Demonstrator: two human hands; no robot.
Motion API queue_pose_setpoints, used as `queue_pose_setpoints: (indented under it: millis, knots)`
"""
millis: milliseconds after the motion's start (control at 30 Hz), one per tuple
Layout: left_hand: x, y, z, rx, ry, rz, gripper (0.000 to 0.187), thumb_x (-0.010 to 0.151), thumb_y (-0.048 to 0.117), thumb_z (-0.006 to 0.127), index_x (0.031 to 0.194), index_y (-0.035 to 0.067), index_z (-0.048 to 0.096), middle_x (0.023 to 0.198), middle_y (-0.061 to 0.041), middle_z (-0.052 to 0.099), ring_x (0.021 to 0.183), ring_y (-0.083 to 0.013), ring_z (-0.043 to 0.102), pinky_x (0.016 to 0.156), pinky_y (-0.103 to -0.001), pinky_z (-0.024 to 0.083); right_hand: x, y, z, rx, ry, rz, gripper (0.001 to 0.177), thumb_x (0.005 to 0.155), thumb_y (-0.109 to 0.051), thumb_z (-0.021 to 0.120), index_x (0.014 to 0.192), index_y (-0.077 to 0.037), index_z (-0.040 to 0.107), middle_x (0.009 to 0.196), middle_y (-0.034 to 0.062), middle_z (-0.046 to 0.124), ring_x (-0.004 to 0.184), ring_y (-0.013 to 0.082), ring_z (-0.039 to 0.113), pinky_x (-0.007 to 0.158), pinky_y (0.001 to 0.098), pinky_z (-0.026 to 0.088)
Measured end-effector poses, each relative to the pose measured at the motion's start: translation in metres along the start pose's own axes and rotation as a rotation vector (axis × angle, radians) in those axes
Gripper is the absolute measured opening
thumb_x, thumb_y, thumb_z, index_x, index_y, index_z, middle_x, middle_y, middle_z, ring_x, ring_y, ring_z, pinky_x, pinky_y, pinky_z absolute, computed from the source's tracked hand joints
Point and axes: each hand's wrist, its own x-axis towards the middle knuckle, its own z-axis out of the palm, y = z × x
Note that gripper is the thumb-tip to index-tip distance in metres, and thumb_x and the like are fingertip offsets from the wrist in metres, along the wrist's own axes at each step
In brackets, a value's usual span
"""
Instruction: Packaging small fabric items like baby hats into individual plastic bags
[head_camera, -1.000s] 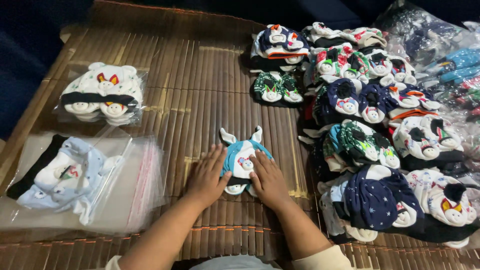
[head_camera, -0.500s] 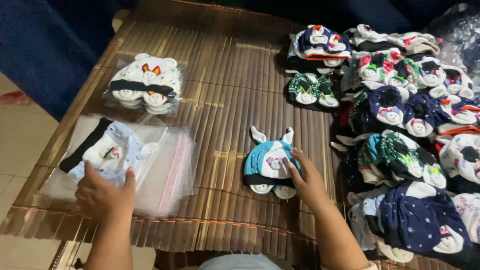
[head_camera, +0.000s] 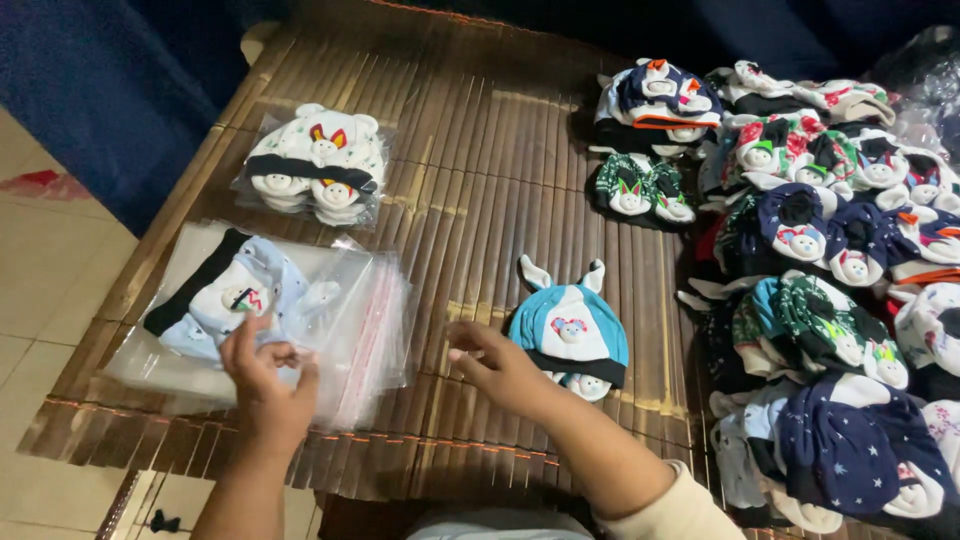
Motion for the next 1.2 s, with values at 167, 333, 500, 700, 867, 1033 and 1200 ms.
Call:
queue_pose_setpoints:
  millis: [167,333,500,700,867,1033,1200]
  knots:
    - [-0.006,0.004,0.006,0.058,-0.348,0.194,0.082,0.072,-0.010,0.065,0.148,0.006,0.039,0.125,-0.007,0.064,0.088,-0.0179,0.060,0.087,-0.033,0.051,0.039,0.025,0.052,0.531,-0.232,0.264,0.058,0.100,-0.026,0.058,0.150,-0.004,0.039,0.114,0.0156,0.062,0.107,0.0229,0.066,0.086,0.0338,0.059]
    - [-0.001,0.018,0.006,0.095,-0.443,0.258,0.080,0.064,-0.010,0.060,0.140,0.012,0.052,0.117,-0.006,0.069,0.084,-0.0218,0.063,0.085,-0.038,0.048,0.061,0.002,0.080,0.765,-0.145,0.391,0.062,0.098,-0.033,0.062,0.145,0.001,0.040,0.105,0.0156,0.061,0.088,0.0220,0.067,0.069,0.0310,0.058]
    - [0.003,0.022,0.002,0.150,-0.549,0.257,0.079,0.064,-0.006,0.057,0.139,0.019,0.059,0.112,0.003,0.075,0.090,-0.0192,0.064,0.090,-0.037,0.043,0.078,-0.012,0.086,0.701,-0.039,0.476,0.045,0.095,-0.031,0.070,0.122,0.002,0.054,0.072,0.0090,0.063,0.052,0.0153,0.058,0.038,0.0251,0.045]
    - [0.001,0.010,0.004,-0.037,-0.490,0.064,0.067,0.077,-0.009,0.055,0.141,0.011,0.057,0.129,-0.009,0.067,0.105,-0.0241,0.066,0.091,-0.034,0.053,0.084,0.012,0.097,0.729,0.009,0.456,0.012,0.094,0.001,0.064,0.106,0.001,0.060,0.084,0.0129,0.066,0.058,0.0161,0.059,0.042,0.0242,0.044]
    - [0.016,0.021,-0.010,-0.062,-0.520,0.080,0.060,0.087,0.035,0.054,0.141,0.006,0.057,0.145,-0.013,0.057,0.133,-0.0295,0.054,0.111,-0.043,0.039,0.081,0.019,0.093,0.680,0.025,0.466,0.009,0.094,0.004,0.062,0.102,0.001,0.061,0.084,0.0126,0.067,0.057,0.0169,0.061,0.043,0.0251,0.047]
    - [0.010,-0.022,-0.001,0.272,-0.446,0.150,0.056,0.094,0.040,0.054,0.144,0.014,0.057,0.153,-0.016,0.050,0.143,-0.0352,0.044,0.115,-0.048,0.035,0.075,0.051,0.077,0.686,0.047,0.429,0.010,0.094,0.001,0.062,0.103,-0.003,0.061,0.082,0.0100,0.069,0.055,0.0164,0.061,0.042,0.0251,0.047]
    - [0.011,-0.021,0.011,0.486,-0.484,0.018,0.057,0.095,0.049,0.051,0.144,0.021,0.058,0.161,-0.011,0.043,0.152,-0.0314,0.032,0.116,-0.051,0.031,0.052,0.042,0.037,0.680,0.094,0.463,0.011,0.098,0.000,0.062,0.108,-0.003,0.059,0.088,0.0111,0.068,0.059,0.0169,0.063,0.047,0.0265,0.049]
